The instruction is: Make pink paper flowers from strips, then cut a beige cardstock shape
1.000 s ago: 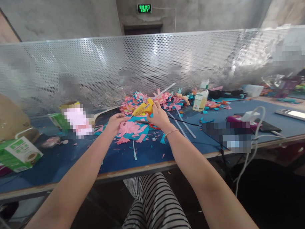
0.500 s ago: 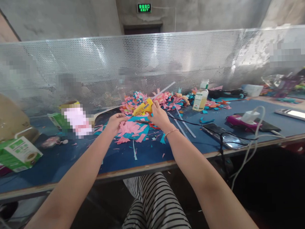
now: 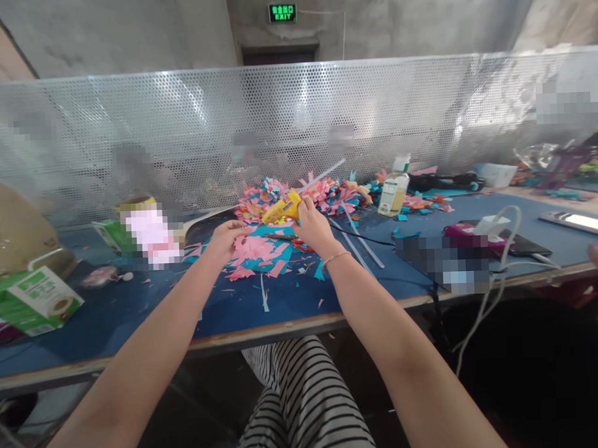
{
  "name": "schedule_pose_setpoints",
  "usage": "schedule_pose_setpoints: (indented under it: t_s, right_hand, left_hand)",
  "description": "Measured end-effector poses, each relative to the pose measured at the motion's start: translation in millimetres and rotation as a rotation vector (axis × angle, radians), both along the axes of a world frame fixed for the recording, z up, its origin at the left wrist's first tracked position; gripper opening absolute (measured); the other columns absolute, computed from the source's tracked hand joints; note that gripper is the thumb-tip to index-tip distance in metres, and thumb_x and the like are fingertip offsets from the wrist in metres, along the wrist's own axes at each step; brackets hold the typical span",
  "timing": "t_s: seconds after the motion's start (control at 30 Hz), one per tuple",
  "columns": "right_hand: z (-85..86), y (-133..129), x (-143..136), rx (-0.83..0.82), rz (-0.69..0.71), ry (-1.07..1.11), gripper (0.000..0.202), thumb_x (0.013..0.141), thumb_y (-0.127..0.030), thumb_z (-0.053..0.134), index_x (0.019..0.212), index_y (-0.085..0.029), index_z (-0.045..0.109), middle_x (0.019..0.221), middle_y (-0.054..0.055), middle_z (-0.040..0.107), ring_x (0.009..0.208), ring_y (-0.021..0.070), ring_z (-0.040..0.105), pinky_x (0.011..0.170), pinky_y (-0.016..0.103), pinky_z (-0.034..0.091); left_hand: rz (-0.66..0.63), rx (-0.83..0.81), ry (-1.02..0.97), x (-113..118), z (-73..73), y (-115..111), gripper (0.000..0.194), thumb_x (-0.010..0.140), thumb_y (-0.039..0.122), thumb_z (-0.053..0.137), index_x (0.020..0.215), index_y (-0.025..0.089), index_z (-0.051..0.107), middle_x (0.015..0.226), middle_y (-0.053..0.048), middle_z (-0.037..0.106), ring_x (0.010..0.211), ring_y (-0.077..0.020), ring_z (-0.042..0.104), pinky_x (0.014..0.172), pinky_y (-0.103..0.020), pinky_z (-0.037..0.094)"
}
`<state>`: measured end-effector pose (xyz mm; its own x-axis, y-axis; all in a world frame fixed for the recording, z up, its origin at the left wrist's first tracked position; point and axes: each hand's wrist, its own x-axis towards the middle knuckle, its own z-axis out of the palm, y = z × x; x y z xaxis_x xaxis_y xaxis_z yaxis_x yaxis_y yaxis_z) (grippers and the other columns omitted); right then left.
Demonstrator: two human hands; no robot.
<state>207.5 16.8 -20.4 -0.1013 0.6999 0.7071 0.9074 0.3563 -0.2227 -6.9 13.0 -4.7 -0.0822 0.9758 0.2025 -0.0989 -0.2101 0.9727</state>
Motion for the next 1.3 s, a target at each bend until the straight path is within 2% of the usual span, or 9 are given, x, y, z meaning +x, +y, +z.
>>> schedule_pose_setpoints:
  t_s: [0.1, 0.33, 0.5, 0.57, 0.67, 0.77, 0.9, 1.07, 1.3]
  right_hand:
    - [-4.2, 6, 2, -0.11, -0.064, 0.03, 0.038, 0.072, -0.024, 0.051, 0.106, -0.01, 0.044, 0.114, 0.019, 0.046, 0.093, 0.0262, 0.054, 0.07, 0.034, 0.045]
    - [-25.1, 23, 23, -0.351, -0.246, 0.12, 0.064, 0.073, -0.034, 0.058, 0.124, -0.002, 0.034, 0.108, 0.022, 0.052, 0.101, 0.0282, 0.053, 0.078, 0.034, 0.042]
    - [-22.7, 9, 16, -0.358, -0.321, -0.042, 0.04, 0.076, -0.027, 0.057, 0.111, -0.008, 0.053, 0.115, 0.023, 0.049, 0.11, 0.0324, 0.045, 0.085, 0.04, 0.039]
    - [-16.6, 1, 3, -0.262, -0.165, -0.093, 0.035, 0.076, -0.027, 0.057, 0.107, -0.009, 0.056, 0.116, 0.021, 0.049, 0.111, 0.0312, 0.044, 0.087, 0.042, 0.039]
    - [-9.5, -12, -24, -0.253, 0.481, -0.195, 0.03, 0.081, -0.029, 0.055, 0.107, -0.014, 0.059, 0.106, 0.012, 0.057, 0.102, 0.0202, 0.051, 0.089, 0.034, 0.04]
    - [-10.1, -24, -52, -0.28, 0.832, -0.197, 0.028, 0.08, -0.031, 0.057, 0.103, -0.017, 0.063, 0.101, 0.008, 0.06, 0.095, 0.0168, 0.054, 0.085, 0.03, 0.043]
    - [-18.0, -30, -75, -0.335, 0.923, -0.202, 0.022, 0.081, -0.03, 0.056, 0.094, -0.016, 0.068, 0.086, 0.008, 0.064, 0.084, 0.0159, 0.056, 0.079, 0.029, 0.044]
    - [-23.7, -27, -77, -0.349, 0.934, -0.171, 0.013, 0.078, -0.02, 0.058, 0.086, -0.015, 0.067, 0.082, 0.007, 0.064, 0.076, 0.014, 0.057, 0.074, 0.027, 0.045]
    - [-25.8, -29, -80, -0.341, 0.967, -0.16, 0.026, 0.081, -0.024, 0.056, 0.102, -0.012, 0.063, 0.095, 0.011, 0.063, 0.082, 0.0147, 0.058, 0.077, 0.028, 0.047]
  left_hand:
    - [0.008, -0.008, 0.007, 1, 2.1, -2, 0.021, 0.046, 0.007, 0.066, 0.061, 0.016, 0.055, 0.049, 0.003, 0.052, 0.04, -0.008, 0.044, 0.04, -0.021, 0.028]
    - [0.027, 0.048, -0.089, -5, 2.2, 3, 0.022, 0.042, 0.008, 0.068, 0.059, 0.015, 0.056, 0.053, 0.002, 0.055, 0.05, -0.0099, 0.05, 0.044, -0.022, 0.035]
    - [0.095, 0.067, -0.091, -11, 4.4, 6, 0.022, 0.043, 0.011, 0.07, 0.058, 0.015, 0.055, 0.051, 0.002, 0.054, 0.048, -0.0099, 0.048, 0.045, -0.023, 0.034]
    - [0.148, 0.091, -0.111, -13, 4.4, 8, 0.023, 0.044, 0.012, 0.071, 0.058, 0.016, 0.054, 0.051, 0.003, 0.053, 0.048, -0.0091, 0.048, 0.046, -0.023, 0.034]
    - [0.231, 0.122, -0.143, -16, 3.4, 11, 0.024, 0.045, 0.013, 0.071, 0.059, 0.017, 0.052, 0.049, 0.005, 0.051, 0.046, -0.0077, 0.045, 0.047, -0.022, 0.034]
    - [0.265, 0.125, -0.118, -18, 1.5, 13, 0.022, 0.045, 0.015, 0.071, 0.058, 0.017, 0.053, 0.047, 0.006, 0.049, 0.044, -0.007, 0.044, 0.046, -0.022, 0.032]
    - [0.266, 0.137, -0.071, -17, -0.8, 13, 0.022, 0.046, 0.016, 0.072, 0.059, 0.017, 0.054, 0.05, 0.006, 0.05, 0.044, -0.0063, 0.043, 0.046, -0.022, 0.032]
    - [0.238, 0.127, -0.032, -16, -1.5, 11, 0.022, 0.047, 0.015, 0.072, 0.06, 0.016, 0.054, 0.049, 0.005, 0.051, 0.044, -0.0068, 0.043, 0.047, -0.023, 0.033]
    - [0.224, 0.126, -0.028, -13, -1.7, 8, 0.021, 0.048, 0.013, 0.071, 0.059, 0.016, 0.054, 0.048, 0.006, 0.049, 0.043, -0.0066, 0.042, 0.046, -0.023, 0.031]
